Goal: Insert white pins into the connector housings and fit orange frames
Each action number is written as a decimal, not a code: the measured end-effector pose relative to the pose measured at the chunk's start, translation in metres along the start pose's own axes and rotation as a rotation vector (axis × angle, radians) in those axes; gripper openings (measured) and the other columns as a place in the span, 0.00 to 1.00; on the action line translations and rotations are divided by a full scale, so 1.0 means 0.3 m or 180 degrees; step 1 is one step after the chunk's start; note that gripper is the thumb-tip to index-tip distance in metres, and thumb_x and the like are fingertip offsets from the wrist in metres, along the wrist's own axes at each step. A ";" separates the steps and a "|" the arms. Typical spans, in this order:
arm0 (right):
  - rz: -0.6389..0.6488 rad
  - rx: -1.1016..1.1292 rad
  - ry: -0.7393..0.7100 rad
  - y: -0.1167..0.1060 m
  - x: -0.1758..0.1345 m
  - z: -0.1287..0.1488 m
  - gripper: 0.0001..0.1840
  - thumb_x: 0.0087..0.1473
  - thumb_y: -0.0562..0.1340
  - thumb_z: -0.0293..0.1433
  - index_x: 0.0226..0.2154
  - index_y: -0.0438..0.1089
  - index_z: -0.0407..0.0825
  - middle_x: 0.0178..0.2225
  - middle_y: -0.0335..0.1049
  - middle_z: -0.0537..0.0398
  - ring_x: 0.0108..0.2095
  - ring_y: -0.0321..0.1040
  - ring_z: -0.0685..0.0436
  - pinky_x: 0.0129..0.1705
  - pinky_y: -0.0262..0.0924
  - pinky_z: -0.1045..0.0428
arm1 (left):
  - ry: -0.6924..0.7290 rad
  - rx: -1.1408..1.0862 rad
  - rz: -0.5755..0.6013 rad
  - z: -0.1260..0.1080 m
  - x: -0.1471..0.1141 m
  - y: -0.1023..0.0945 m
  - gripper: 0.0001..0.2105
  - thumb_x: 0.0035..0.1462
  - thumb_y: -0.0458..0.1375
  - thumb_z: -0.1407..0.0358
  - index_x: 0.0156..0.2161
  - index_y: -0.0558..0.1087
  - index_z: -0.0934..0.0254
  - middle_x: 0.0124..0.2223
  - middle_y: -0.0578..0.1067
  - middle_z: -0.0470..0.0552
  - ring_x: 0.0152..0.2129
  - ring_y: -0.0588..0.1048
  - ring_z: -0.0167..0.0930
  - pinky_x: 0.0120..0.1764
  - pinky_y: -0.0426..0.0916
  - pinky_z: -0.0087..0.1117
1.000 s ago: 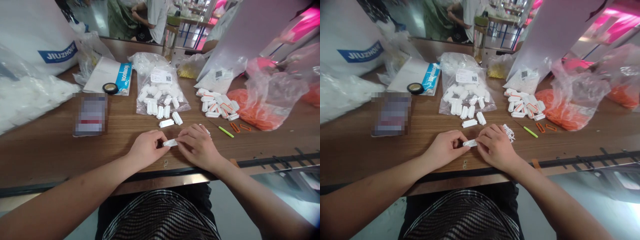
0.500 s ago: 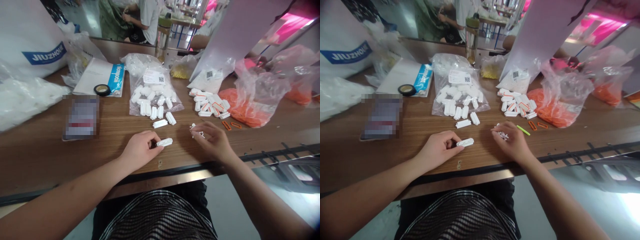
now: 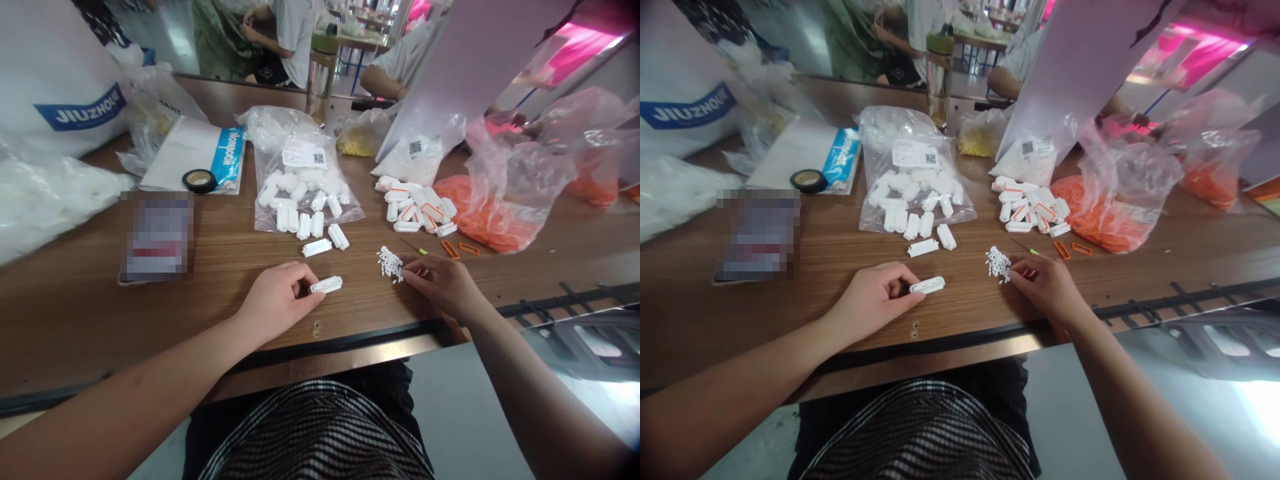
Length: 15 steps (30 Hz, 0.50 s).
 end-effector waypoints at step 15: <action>0.0065 0.0022 0.0171 -0.041 -0.001 -0.046 0.14 0.51 0.63 0.42 0.31 0.79 0.51 0.28 0.77 0.54 0.26 0.69 0.45 0.30 0.61 0.50 | 0.0003 0.0006 0.0006 0.001 0.000 -0.002 0.04 0.53 0.64 0.63 0.33 0.75 0.61 0.24 0.67 0.43 0.21 0.65 0.27 0.27 0.58 0.30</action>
Point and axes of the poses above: each hand's wrist, its own x-axis towards the middle knuckle, its own y-axis out of the palm, z = x × y, the point moved 7 cm from there along x, towards the middle knuckle
